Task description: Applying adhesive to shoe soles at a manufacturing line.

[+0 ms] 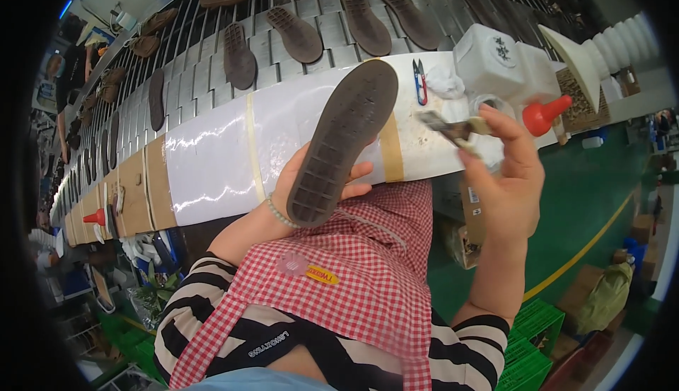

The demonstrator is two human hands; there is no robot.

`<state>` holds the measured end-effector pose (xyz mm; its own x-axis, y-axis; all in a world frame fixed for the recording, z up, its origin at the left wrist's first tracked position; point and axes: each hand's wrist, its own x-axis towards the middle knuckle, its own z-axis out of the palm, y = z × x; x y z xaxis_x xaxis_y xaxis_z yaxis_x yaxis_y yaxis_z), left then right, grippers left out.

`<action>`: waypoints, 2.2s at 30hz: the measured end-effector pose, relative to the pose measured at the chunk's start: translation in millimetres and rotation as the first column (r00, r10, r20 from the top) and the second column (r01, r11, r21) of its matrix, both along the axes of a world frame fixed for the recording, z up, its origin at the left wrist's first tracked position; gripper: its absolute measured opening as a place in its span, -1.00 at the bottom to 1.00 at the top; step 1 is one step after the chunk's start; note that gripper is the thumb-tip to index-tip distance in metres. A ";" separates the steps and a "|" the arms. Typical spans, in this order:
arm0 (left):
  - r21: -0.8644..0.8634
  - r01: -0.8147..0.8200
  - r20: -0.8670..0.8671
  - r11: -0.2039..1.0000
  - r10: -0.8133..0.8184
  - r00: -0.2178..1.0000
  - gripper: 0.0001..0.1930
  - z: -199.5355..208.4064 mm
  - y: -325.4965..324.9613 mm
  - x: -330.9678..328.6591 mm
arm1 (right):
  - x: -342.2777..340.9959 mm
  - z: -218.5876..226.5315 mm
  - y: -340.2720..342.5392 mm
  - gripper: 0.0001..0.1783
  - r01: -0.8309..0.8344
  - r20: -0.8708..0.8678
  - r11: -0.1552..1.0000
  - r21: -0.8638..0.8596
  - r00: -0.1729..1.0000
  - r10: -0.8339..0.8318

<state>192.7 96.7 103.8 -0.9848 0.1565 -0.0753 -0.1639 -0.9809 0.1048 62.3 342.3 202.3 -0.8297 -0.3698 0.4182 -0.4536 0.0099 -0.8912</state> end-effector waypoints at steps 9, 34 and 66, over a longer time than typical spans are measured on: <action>-0.191 0.024 0.003 0.981 -0.023 1.000 -0.44 25.8 7.5 18.9 | 34.7 5.9 -61.5 -0.46 -0.077 -0.564 0.922 0.380 0.770 0.297; -0.247 -0.068 0.157 0.967 0.109 0.982 -0.58 21.6 0.2 17.7 | 84.0 -11.4 -75.9 -0.53 -0.336 -0.468 0.828 0.449 0.701 0.539; 0.027 -0.050 -0.011 0.998 0.050 0.999 -0.45 32.1 -1.1 11.3 | 97.5 -16.9 -47.6 -0.45 -0.301 -0.062 0.890 0.343 0.938 0.341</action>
